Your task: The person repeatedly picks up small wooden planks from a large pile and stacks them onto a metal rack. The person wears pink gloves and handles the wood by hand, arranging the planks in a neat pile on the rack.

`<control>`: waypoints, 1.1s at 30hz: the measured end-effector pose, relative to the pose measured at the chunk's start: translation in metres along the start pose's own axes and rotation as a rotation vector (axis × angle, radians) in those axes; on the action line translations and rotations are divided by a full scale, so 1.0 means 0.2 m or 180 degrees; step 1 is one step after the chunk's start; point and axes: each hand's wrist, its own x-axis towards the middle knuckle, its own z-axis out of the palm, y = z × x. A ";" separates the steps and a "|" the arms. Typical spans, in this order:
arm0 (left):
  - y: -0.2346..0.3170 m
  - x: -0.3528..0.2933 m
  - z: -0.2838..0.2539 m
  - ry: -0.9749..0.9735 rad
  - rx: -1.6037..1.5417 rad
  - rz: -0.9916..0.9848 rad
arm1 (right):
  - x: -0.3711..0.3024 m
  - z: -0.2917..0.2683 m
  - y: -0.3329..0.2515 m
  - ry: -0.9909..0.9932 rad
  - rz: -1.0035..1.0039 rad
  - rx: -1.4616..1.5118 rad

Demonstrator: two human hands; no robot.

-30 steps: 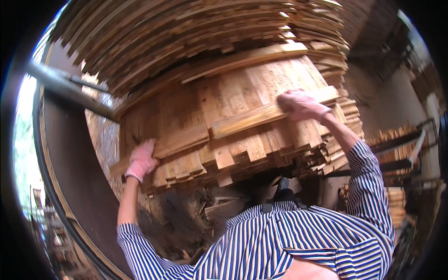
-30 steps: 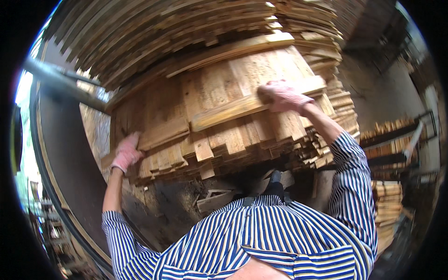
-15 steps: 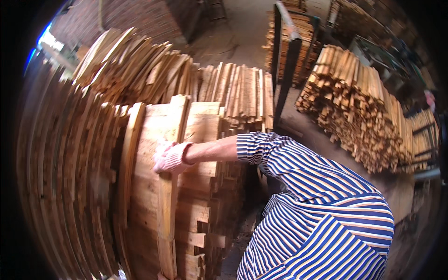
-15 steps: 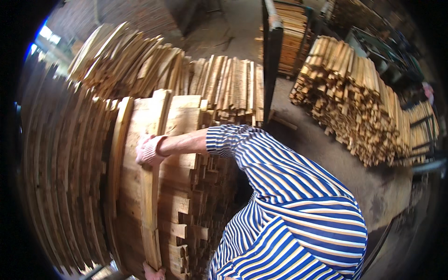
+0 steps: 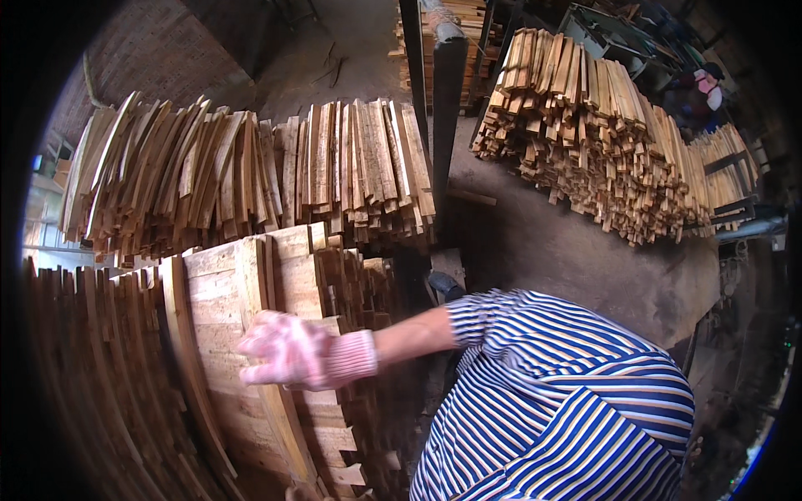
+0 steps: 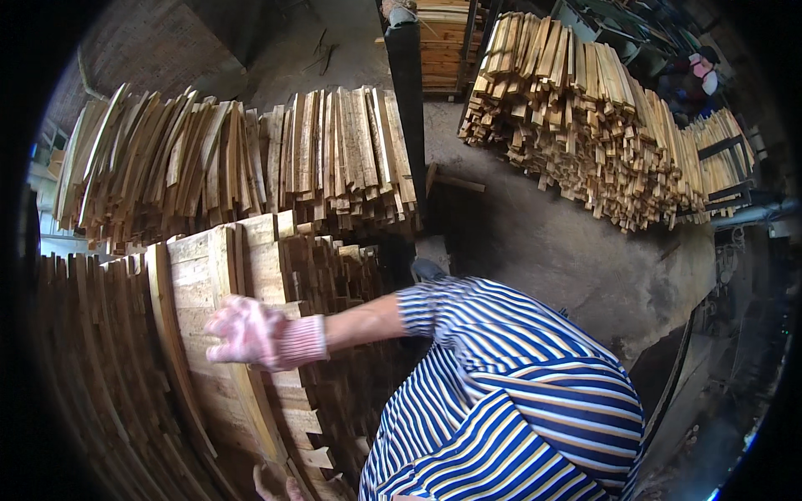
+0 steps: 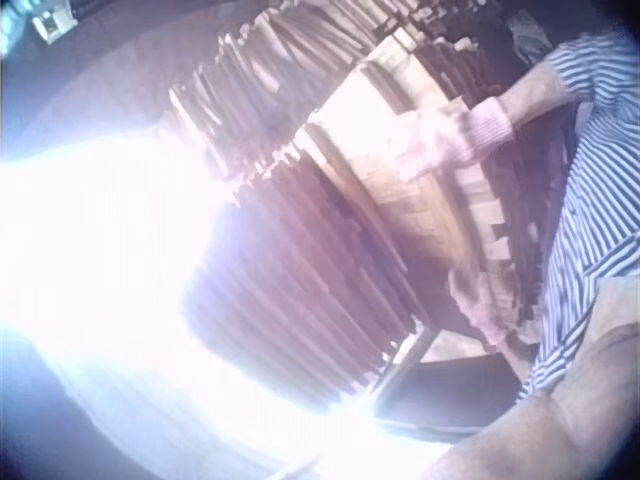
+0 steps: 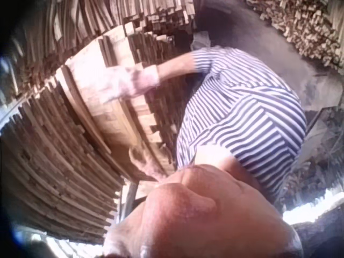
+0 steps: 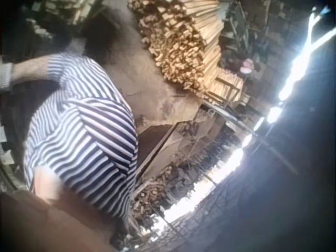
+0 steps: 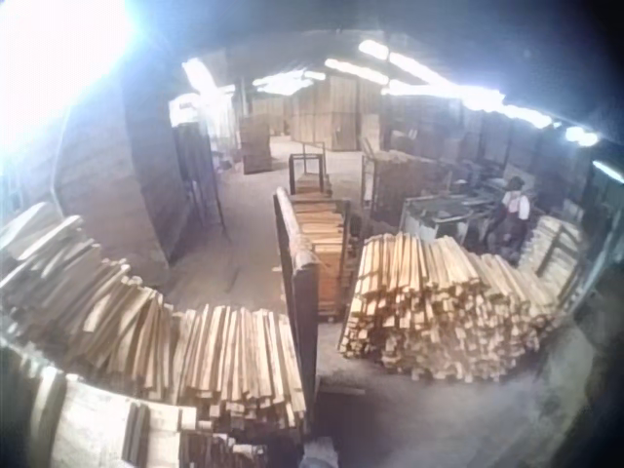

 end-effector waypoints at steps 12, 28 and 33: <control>0.03 0.74 2.65 -0.2941 -0.2414 -0.1698 | -1.02 -1.29 0.97 0.0027 0.3915 -0.1404; 0.28 1.98 4.35 -0.2613 -0.2861 -0.2056 | -1.16 -1.39 2.52 0.0344 0.4409 -0.0995; 0.32 1.98 4.33 -0.2132 -0.2639 -0.2693 | -1.11 -1.32 2.73 0.0147 0.5050 -0.1326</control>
